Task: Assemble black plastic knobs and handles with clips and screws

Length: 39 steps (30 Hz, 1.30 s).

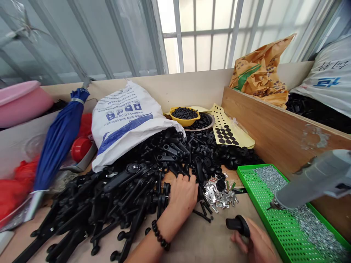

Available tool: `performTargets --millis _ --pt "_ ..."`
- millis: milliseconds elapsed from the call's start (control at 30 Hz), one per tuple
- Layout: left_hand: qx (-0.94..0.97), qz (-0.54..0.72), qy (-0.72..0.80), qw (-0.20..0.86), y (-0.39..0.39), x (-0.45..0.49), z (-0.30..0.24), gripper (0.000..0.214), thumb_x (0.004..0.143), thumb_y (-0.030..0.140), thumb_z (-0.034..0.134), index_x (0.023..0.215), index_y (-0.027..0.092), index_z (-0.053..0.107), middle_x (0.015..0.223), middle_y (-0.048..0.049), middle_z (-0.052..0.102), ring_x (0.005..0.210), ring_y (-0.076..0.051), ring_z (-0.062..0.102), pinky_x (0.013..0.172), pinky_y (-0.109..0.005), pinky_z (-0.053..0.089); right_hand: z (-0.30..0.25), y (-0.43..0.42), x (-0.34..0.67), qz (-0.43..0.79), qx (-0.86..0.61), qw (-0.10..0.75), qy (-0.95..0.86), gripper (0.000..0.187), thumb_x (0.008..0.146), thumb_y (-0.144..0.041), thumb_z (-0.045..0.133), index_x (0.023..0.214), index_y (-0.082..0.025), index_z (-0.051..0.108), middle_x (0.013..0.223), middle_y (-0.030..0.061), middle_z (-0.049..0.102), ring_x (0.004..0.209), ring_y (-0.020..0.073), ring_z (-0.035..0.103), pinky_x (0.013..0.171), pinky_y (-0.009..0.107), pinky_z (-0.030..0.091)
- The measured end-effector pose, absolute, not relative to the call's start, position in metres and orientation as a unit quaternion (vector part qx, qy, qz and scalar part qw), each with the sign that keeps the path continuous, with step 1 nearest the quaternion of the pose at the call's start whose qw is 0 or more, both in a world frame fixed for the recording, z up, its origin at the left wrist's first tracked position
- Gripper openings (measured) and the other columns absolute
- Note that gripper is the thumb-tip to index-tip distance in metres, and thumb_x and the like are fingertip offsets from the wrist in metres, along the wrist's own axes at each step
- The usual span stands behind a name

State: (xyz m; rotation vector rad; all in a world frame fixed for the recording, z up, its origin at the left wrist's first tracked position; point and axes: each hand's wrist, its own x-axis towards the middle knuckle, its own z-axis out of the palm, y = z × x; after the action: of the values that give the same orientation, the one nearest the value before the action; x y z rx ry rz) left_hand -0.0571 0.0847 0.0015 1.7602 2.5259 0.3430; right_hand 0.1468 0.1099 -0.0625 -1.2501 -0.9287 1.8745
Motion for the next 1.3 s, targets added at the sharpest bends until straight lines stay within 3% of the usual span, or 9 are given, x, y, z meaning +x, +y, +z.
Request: performTargets --millis 233,400,567,733,867,967,1100,1200,1300 --pt "0.507 0.193 0.837 0.07 0.103 -0.067 -0.008 0.014 0.083 0.02 0.052 0.086 0.017 0.065 0.086 -0.009 0.066 0.094 -0.027 0.055 0.082 -0.037 0.041 -0.06 0.104 0.143 0.707 -0.463 0.375 -0.382 0.053 0.066 -0.068 0.064 0.056 -0.017 0.055 0.044 -0.0024 0.047 0.046 0.0113 0.044 0.053 0.023 0.041" --pt "0.452 0.324 0.82 0.138 0.108 -0.076 -0.013 0.019 0.073 0.01 0.053 0.089 0.018 0.061 0.071 -0.0007 0.059 0.076 -0.02 0.055 0.069 -0.03 0.042 -0.056 0.102 0.143 0.704 -0.444 0.372 -0.411 0.055 0.071 -0.068 0.06 0.058 -0.015 0.058 0.046 0.0006 0.053 0.043 0.0092 0.038 0.048 0.023 0.031" --pt "0.419 0.463 0.753 0.207 0.103 -0.072 -0.008 0.042 0.075 0.014 0.05 0.117 0.012 0.05 0.078 -0.0002 0.058 0.071 -0.014 0.056 0.068 -0.026 0.046 -0.058 0.102 0.146 0.69 -0.44 0.382 -0.429 0.053 0.072 -0.065 0.06 0.054 -0.016 0.057 0.041 -0.001 0.046 0.046 0.0123 0.042 0.051 0.024 0.033" --pt "0.416 0.526 0.65 0.358 0.076 -0.037 0.004 0.039 0.073 0.026 0.057 0.109 0.011 0.061 0.081 -0.0044 0.063 0.071 -0.014 0.057 0.064 -0.025 0.046 -0.034 0.112 0.147 0.623 -0.433 0.482 -0.439 0.043 0.073 -0.061 0.061 0.061 -0.019 0.064 0.056 0.0039 0.06 0.058 0.0209 0.056 0.058 0.031 0.045" --pt "0.431 0.505 0.571 0.483 0.055 0.001 0.003 0.031 0.067 0.023 0.06 0.095 0.013 0.068 0.072 -0.0028 0.061 0.065 -0.014 0.051 0.058 -0.024 0.04 -0.003 0.122 0.144 0.577 -0.413 0.54 -0.453 0.032 0.078 -0.051 0.058 0.078 -0.02 0.068 0.082 0.006 0.068 0.081 0.0229 0.061 0.076 0.033 0.047" --pt "0.503 0.472 0.584 0.429 0.047 0.019 -0.002 0.023 0.071 0.02 0.056 0.089 0.015 0.069 0.079 -0.0045 0.064 0.075 -0.018 0.055 0.069 -0.028 0.042 0.009 0.121 0.139 0.619 -0.393 0.528 -0.428 0.03 0.076 -0.046 0.058 0.067 -0.018 0.063 0.067 0.0035 0.063 0.066 0.0178 0.057 0.062 0.028 0.046" --pt "0.535 0.452 0.565 0.435 0.043 0.025 -0.014 0.025 0.082 0.028 0.055 0.102 0.017 0.066 0.096 -0.0056 0.068 0.086 -0.021 0.058 0.077 -0.03 0.042 0.012 0.112 0.135 0.681 -0.345 0.512 -0.394 0.032 0.076 -0.044 0.057 0.058 -0.018 0.055 0.052 -0.0003 0.052 0.052 0.0129 0.047 0.048 0.023 0.038" --pt "0.549 0.444 0.542 0.455 0.04 0.027 -0.021 0.025 0.086 0.036 0.052 0.092 0.016 0.066 0.079 -0.0024 0.064 0.073 -0.018 0.055 0.067 -0.026 0.04 0.012 0.106 0.134 0.676 -0.337 0.519 -0.399 0.032 0.079 -0.041 0.055 0.056 -0.019 0.052 0.048 -0.0008 0.049 0.049 0.0125 0.045 0.049 0.024 0.038" --pt "0.528 0.471 0.528 0.47 0.038 0.032 -0.029 0.034 0.085 0.046 0.051 0.075 0.015 0.06 0.063 0.0018 0.049 0.061 -0.013 0.044 0.056 -0.024 0.033 0.012 0.105 0.132 0.679 -0.339 0.521 -0.391 0.031 0.079 -0.038 0.055 0.054 -0.019 0.05 0.047 -0.0013 0.048 0.048 0.0119 0.043 0.049 0.023 0.037"
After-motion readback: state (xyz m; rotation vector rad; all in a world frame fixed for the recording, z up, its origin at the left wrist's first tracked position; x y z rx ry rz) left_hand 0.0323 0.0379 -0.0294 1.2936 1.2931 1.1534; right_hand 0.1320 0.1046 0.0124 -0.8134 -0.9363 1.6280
